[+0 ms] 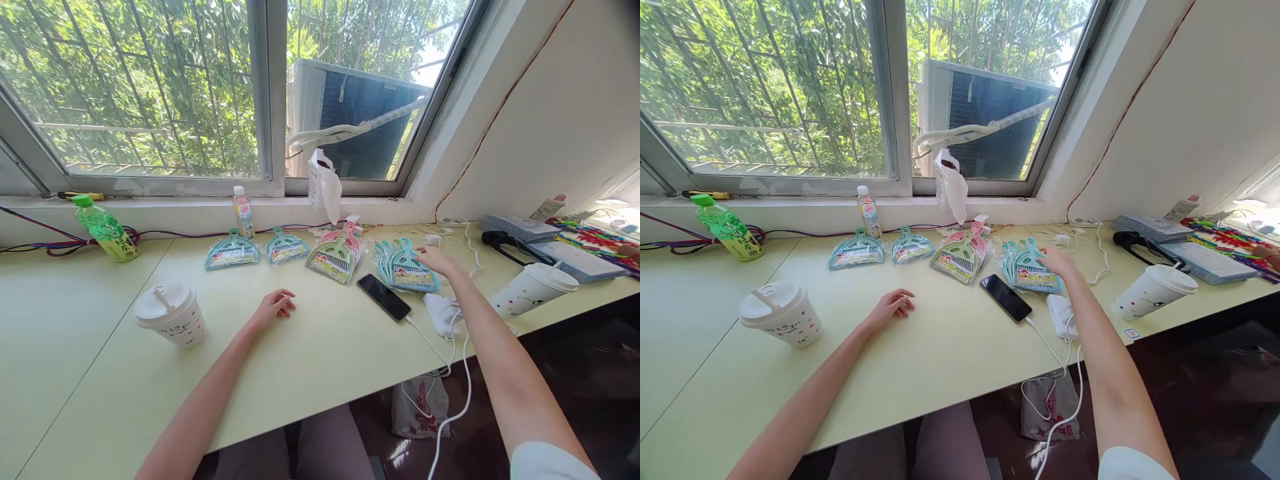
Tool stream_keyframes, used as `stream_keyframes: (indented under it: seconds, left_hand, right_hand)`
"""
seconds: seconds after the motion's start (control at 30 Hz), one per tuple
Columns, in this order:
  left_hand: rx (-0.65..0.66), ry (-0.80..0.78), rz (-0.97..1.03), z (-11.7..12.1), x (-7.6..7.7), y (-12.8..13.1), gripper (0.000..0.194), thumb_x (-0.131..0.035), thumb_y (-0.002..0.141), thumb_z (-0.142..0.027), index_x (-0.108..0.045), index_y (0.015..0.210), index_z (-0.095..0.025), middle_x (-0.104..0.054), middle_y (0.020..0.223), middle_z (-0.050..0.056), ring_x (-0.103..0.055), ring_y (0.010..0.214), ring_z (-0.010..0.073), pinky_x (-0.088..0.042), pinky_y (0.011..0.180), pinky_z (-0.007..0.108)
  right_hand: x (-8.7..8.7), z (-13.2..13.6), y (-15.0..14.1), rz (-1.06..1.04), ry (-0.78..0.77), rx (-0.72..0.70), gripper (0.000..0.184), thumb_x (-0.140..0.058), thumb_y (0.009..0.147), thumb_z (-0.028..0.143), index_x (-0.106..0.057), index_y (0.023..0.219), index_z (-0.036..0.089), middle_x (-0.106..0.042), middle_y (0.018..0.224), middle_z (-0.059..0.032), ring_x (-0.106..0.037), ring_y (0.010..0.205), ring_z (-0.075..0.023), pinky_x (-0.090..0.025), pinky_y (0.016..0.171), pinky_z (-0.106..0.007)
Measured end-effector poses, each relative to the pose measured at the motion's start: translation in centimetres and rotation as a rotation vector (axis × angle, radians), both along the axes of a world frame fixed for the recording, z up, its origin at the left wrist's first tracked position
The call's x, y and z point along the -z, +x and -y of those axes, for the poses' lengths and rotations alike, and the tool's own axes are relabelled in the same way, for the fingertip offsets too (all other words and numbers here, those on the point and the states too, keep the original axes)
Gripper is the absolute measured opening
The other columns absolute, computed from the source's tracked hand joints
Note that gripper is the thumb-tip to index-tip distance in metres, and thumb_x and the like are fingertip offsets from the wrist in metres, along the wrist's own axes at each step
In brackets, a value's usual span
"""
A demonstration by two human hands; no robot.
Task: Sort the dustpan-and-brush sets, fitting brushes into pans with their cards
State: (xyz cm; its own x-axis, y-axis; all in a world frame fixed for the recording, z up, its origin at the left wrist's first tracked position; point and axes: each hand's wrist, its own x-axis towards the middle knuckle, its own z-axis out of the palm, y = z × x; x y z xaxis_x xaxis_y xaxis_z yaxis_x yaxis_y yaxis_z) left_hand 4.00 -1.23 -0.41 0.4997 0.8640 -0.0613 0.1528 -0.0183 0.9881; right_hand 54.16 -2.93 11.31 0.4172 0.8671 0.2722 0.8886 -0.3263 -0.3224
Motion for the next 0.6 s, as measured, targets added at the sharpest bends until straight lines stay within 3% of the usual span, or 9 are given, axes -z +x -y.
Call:
stream_keyframes:
  seconds: [0.07, 0.13, 0.2, 0.3, 0.43, 0.6]
  left_hand:
    - [-0.005, -0.004, 0.005, 0.0, 0.0, 0.0, 0.044, -0.054, 0.077, -0.055, -0.059, 0.1, -0.017, -0.069, 0.084, 0.008, -0.063, 0.06, 0.0153, -0.049, 0.062, 0.029]
    - [-0.008, -0.002, 0.007, 0.0, 0.0, 0.0, 0.045, -0.054, 0.077, -0.055, -0.059, 0.1, -0.017, -0.069, 0.083, 0.008, -0.063, 0.06, 0.0153, -0.048, 0.061, 0.028]
    - [-0.011, -0.001, 0.01, 0.0, 0.0, 0.1, 0.045, -0.055, 0.076, -0.055, -0.059, 0.099, -0.017, -0.069, 0.083, 0.008, -0.063, 0.059, 0.0152, -0.048, 0.061, 0.028]
    - [-0.012, -0.006, 0.017, 0.1, 0.1, 0.0, 0.044, -0.055, 0.076, -0.054, -0.059, 0.099, -0.016, -0.069, 0.082, 0.008, -0.063, 0.06, 0.0148, -0.049, 0.062, 0.029]
    - [-0.006, -0.002, 0.03, 0.3, 0.2, -0.1, 0.042, -0.054, 0.078, -0.053, -0.059, 0.098, -0.016, -0.069, 0.082, 0.008, -0.064, 0.06, 0.0149, -0.049, 0.062, 0.029]
    - [-0.047, -0.001, 0.066, 0.1, 0.3, -0.3, 0.042, -0.054, 0.078, -0.053, -0.058, 0.099, -0.017, -0.068, 0.088, 0.01, -0.064, 0.059, 0.0149, -0.049, 0.057, 0.027]
  right_hand:
    - [0.3, -1.0, -3.8, -0.004, -0.059, -0.135, 0.029, -0.059, 0.078, 0.037, -0.065, 0.103, 0.021, -0.069, 0.099, -0.0083, -0.063, 0.086, -0.0214, -0.045, 0.077, -0.032]
    - [1.4, -2.0, -8.5, -0.073, -0.148, -0.189, 0.029, -0.049, 0.085, 0.042, -0.067, 0.095, 0.021, -0.07, 0.09, -0.0071, -0.064, 0.075, -0.0197, -0.046, 0.073, -0.032]
    - [3.3, -2.8, -13.0, -0.106, -0.258, -0.163, 0.036, -0.046, 0.087, 0.046, -0.069, 0.084, 0.018, -0.07, 0.083, -0.011, -0.065, 0.076, -0.0225, -0.046, 0.074, -0.034]
    - [6.1, -3.9, -17.7, -0.07, -0.281, -0.052, 0.032, -0.059, 0.081, 0.043, -0.068, 0.085, 0.013, -0.066, 0.097, -0.021, -0.061, 0.097, -0.0332, -0.044, 0.084, -0.042]
    - [8.2, -4.5, -19.9, -0.13, -0.222, -0.015, 0.031, -0.059, 0.082, 0.039, -0.066, 0.094, 0.011, -0.064, 0.103, -0.0238, -0.059, 0.103, -0.0351, -0.042, 0.085, -0.046]
    - [8.6, -4.0, -20.3, -0.249, -0.118, 0.023, 0.031, -0.046, 0.087, 0.039, -0.064, 0.099, 0.016, -0.066, 0.099, -0.0179, -0.061, 0.1, -0.0291, -0.045, 0.082, -0.041]
